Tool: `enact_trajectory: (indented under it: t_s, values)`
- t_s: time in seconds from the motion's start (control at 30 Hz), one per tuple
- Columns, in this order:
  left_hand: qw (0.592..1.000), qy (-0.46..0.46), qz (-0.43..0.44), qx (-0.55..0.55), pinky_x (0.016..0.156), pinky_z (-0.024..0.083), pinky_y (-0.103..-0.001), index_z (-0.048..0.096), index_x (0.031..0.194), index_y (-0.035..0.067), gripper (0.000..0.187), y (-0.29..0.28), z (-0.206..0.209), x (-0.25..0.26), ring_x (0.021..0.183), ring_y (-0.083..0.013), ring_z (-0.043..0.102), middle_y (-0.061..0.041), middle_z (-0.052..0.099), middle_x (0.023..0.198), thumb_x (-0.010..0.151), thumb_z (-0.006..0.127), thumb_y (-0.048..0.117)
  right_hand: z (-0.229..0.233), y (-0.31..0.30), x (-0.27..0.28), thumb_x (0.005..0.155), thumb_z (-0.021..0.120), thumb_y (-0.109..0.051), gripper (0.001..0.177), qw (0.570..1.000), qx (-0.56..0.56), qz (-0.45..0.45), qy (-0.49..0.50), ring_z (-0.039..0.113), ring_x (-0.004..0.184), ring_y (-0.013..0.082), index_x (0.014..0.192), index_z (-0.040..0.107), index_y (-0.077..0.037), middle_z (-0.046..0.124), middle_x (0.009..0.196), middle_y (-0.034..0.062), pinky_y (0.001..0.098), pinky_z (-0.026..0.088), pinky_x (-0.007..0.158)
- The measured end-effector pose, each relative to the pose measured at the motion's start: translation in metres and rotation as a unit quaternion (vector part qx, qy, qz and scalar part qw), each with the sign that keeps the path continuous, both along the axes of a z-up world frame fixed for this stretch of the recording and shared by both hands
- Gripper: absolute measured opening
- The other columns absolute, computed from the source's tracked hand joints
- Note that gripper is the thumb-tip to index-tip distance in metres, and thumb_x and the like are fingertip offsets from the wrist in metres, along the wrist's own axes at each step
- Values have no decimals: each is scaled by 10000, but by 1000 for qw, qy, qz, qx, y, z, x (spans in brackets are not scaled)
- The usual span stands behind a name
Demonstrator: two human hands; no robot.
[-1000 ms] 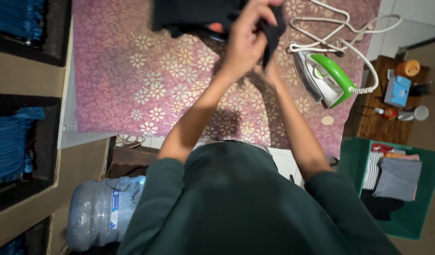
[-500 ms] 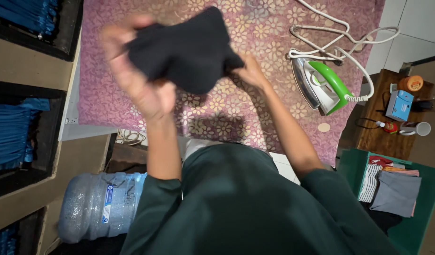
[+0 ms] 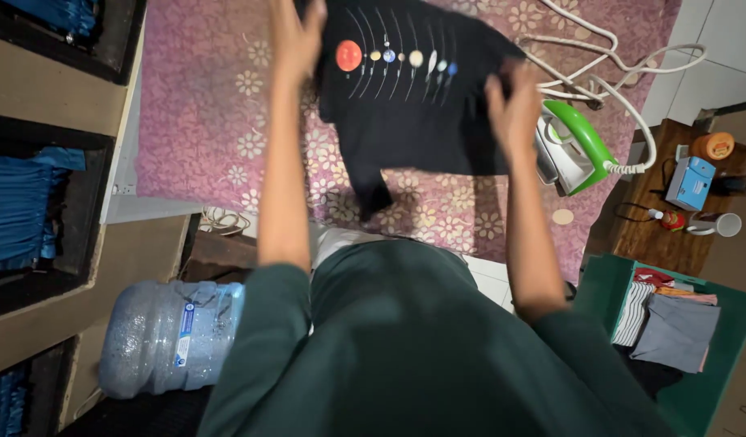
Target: Ironing a pair of shorts and a black t-shirt on a flat surface.
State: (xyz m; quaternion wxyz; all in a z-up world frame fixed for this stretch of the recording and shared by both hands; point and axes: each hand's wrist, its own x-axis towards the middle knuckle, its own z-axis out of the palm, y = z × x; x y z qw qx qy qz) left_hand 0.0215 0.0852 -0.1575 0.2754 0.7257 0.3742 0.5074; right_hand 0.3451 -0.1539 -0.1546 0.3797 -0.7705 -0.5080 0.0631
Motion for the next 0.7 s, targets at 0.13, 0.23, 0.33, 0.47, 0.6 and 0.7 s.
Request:
enact_trajectory:
  t_s: [0.13, 0.23, 0.33, 0.47, 0.6, 0.7]
  values:
    - [979, 167, 110, -30, 1237, 250, -497, 329, 1557, -3, 820, -60, -88, -14, 1490, -490, 305, -294, 297, 1596, 902, 813, 88, -34, -65, -40, 870, 775, -185, 490, 990, -129, -3, -54, 551, 1165, 490, 1304, 622, -16, 575, 1257, 310, 525, 461, 974]
    - [964, 155, 147, -161, 1154, 316, -527, 331, 1460, -90, 818, -115, -143, -21, 1369, -475, 363, -358, 377, 1435, 821, 814, 76, -43, -103, -54, 854, 780, -158, 551, 990, -100, -17, -95, 505, 1238, 500, 1358, 599, -29, 520, 1354, 321, 521, 433, 1033]
    - [919, 9, 145, -366, 942, 420, -520, 406, 1458, -111, 739, -131, -132, -7, 1101, -454, 507, -333, 522, 1218, 873, 797, 115, -64, -119, -50, 933, 771, -150, 518, 986, -86, -71, -120, 501, 1262, 491, 1390, 568, -15, 521, 1373, 297, 527, 408, 1083]
    - [796, -141, 22, -589, 692, 462, -422, 461, 1468, -124, 748, -110, -166, -14, 842, -327, 569, -203, 594, 1012, 903, 849, 176, -75, -119, -37, 978, 757, -157, 472, 984, -96, -117, -92, 511, 1204, 493, 1355, 557, 45, 544, 1301, 299, 547, 402, 1041]
    - [697, -270, -121, -653, 801, 588, -331, 511, 1356, -82, 585, -76, -107, -7, 936, -206, 697, -112, 698, 1076, 909, 799, 160, -76, -80, -24, 938, 736, -148, 252, 990, -105, -91, 2, 566, 913, 407, 1062, 606, 29, 593, 978, 244, 495, 442, 806]
    - [659, -320, -174, -658, 864, 615, -372, 571, 1286, -84, 464, -55, -44, -25, 979, -248, 717, -152, 719, 1108, 935, 733, 172, -58, -24, 26, 966, 721, -153, 217, 992, -63, -69, 84, 586, 756, 340, 985, 589, 18, 598, 841, 203, 438, 457, 687]
